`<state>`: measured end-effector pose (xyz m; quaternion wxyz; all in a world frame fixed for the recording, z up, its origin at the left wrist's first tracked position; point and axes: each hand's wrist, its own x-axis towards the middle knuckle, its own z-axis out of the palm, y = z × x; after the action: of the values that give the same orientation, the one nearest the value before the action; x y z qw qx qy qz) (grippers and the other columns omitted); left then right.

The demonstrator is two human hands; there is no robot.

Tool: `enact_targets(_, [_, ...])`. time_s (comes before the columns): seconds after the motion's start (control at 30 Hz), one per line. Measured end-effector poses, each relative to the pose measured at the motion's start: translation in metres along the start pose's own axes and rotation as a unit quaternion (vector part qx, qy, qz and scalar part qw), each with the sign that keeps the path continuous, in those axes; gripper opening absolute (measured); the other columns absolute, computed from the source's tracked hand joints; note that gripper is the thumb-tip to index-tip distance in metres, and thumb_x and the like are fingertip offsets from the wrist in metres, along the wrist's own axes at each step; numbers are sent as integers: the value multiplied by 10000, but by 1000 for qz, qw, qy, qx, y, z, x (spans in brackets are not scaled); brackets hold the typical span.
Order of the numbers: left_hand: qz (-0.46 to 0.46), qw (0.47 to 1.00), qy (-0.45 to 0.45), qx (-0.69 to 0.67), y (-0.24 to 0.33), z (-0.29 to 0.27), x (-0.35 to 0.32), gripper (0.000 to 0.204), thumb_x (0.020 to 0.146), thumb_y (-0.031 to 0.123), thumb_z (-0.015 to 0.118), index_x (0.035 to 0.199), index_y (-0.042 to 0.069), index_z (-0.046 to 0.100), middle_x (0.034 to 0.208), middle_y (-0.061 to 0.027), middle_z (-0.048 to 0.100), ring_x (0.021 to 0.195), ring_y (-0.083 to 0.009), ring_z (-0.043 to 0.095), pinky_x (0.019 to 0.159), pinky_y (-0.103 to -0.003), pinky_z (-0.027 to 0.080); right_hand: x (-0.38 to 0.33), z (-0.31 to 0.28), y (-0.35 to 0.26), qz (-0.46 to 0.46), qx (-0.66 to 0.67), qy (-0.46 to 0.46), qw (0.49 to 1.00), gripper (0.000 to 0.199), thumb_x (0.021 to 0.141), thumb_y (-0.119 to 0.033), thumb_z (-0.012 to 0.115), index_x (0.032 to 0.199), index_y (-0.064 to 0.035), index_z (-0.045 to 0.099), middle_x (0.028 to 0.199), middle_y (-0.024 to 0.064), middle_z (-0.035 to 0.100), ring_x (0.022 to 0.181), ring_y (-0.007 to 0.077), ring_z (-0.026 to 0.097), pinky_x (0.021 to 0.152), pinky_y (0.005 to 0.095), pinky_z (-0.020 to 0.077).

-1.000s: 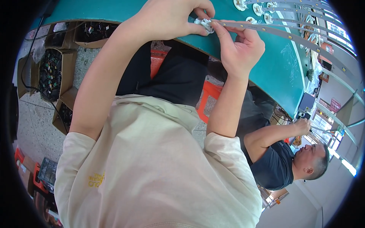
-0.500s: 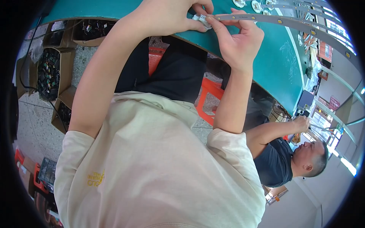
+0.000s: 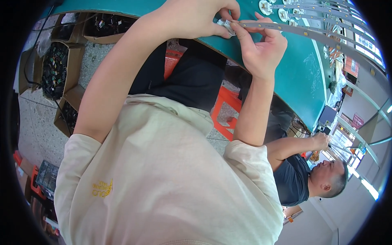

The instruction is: Assembling circular LED components onto a long metal strip at a production workstation.

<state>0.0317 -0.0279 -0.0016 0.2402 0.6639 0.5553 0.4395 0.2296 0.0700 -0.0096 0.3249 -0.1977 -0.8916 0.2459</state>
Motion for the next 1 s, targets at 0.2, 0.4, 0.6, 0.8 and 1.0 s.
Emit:
enact_targets(0.2, [-6, 1000, 6, 14, -4, 6, 0, 214, 717, 163, 811, 874, 32, 747, 842, -163, 725, 854, -343, 697, 781, -407, 550, 1, 0, -2, 6, 8, -10, 1000, 100, 798, 54, 802, 835, 15, 718, 800, 57, 685, 818, 130, 664, 1087, 476, 466])
enact_targets(0.4, [139, 963, 135, 185, -25, 31, 3, 200, 712, 162, 811, 853, 35, 751, 828, -161, 724, 845, -337, 701, 765, -405, 551, 3, 1, -7, 27, 18, -14, 999, 95, 806, 52, 796, 843, 18, 715, 822, 49, 678, 840, 135, 663, 1056, 438, 485])
enact_targets(0.6, [65, 995, 27, 67, -21, 14, -1, 641, 640, 241, 874, 1241, 128, 682, 1086, -100, 738, 998, -296, 687, 859, -385, 548, -3, -1, -4, 99, 38, 7, 994, 83, 816, 53, 784, 862, 18, 724, 898, 66, 686, 941, 175, 667, 907, 330, 499])
enact_targets(0.8, [90, 990, 64, -90, -21, 1, -5, 656, 684, 266, 876, 1284, 128, 649, 1100, -67, 735, 1053, -189, 674, 914, -346, 505, -5, -6, -29, 87, 2, 28, 996, 46, 807, 15, 782, 804, 10, 736, 841, 88, 748, 920, 218, 703, 971, 389, 504])
enact_targets(1.0, [38, 986, 42, -156, -13, -10, -10, 410, 774, 199, 819, 1132, 46, 692, 1029, -60, 744, 989, -149, 677, 851, -294, 480, -38, -43, -56, -25, 59, 187, 980, 183, 790, 113, 764, 880, -23, 681, 857, 117, 729, 823, 211, 717, 996, 505, 507])
